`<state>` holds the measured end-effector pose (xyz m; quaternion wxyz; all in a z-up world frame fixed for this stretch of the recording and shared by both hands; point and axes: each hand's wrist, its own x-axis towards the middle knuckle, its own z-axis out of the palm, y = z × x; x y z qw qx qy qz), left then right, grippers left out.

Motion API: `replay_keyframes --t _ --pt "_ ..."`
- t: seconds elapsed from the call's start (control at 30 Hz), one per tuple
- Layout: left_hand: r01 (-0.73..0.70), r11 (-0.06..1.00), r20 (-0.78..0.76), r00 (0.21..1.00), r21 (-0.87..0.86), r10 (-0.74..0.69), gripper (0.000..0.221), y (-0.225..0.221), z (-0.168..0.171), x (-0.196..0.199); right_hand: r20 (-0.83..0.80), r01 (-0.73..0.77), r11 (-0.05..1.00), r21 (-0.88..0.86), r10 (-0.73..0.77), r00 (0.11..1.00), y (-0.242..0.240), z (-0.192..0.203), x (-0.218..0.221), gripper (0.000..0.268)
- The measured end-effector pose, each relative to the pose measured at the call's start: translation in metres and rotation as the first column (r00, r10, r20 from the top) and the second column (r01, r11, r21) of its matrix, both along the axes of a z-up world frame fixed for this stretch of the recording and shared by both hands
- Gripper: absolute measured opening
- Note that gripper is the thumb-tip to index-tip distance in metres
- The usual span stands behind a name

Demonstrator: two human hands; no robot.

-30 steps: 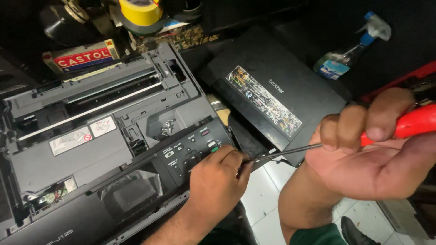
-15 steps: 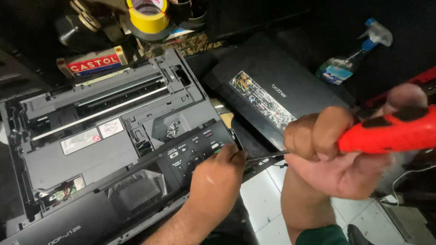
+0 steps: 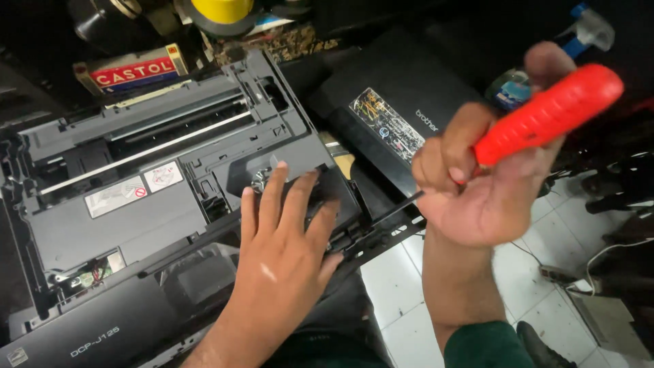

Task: Disassembling and reassembling a printer using a screwdriver to remove panels and access internal components

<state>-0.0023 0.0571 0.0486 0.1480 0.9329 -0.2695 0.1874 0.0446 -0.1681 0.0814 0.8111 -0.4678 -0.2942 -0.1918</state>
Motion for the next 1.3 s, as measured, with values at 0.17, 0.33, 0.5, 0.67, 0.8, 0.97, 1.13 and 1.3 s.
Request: replay_keyframes --t 0.17,0.33,0.5,0.67,0.8,0.97,1.13,1.3 --pt "-0.148 0.973 0.017 0.989 0.176 0.148 0.133 0.007 -0.016 0.002 -0.033 0.12 0.988 -0.095 -0.124 0.992 0.015 0.003 0.007 0.07" --pt "-0.137 0.983 -0.01 0.99 0.12 0.139 0.114 0.014 -0.011 0.007 -0.057 0.191 0.977 -0.094 -0.197 0.979 0.015 0.004 0.008 0.077" --pt "-0.167 0.985 -0.002 0.986 0.04 0.167 0.091 0.016 -0.009 0.008 -0.097 0.234 0.971 -0.054 -0.238 0.966 0.016 0.005 0.006 0.086" --pt "-0.169 0.985 -0.02 0.985 0.025 0.169 0.094 0.018 -0.009 0.009 -0.106 0.276 0.96 -0.051 -0.28 0.954 0.02 0.002 0.005 0.085" --pt "-0.175 0.984 -0.018 0.984 0.022 0.176 0.094 0.018 -0.008 0.008 -0.095 0.269 0.963 -0.02 -0.27 0.958 0.015 -0.003 0.008 0.084" --pt "-0.197 0.98 -0.047 0.979 0.021 0.197 0.094 0.017 -0.009 0.007 -0.105 0.266 0.959 0.096 -0.256 0.961 0.006 -0.007 0.008 0.083" --pt "-0.188 0.982 -0.042 0.981 0.016 0.189 0.094 0.018 -0.008 0.007 -0.129 0.264 0.956 0.123 -0.249 0.96 0.002 -0.007 0.006 0.086" --pt "-0.188 0.982 -0.055 0.98 0.022 0.189 0.094 0.018 -0.008 0.007 -0.124 0.251 0.951 0.181 -0.231 0.965 -0.007 -0.014 0.006 0.09"
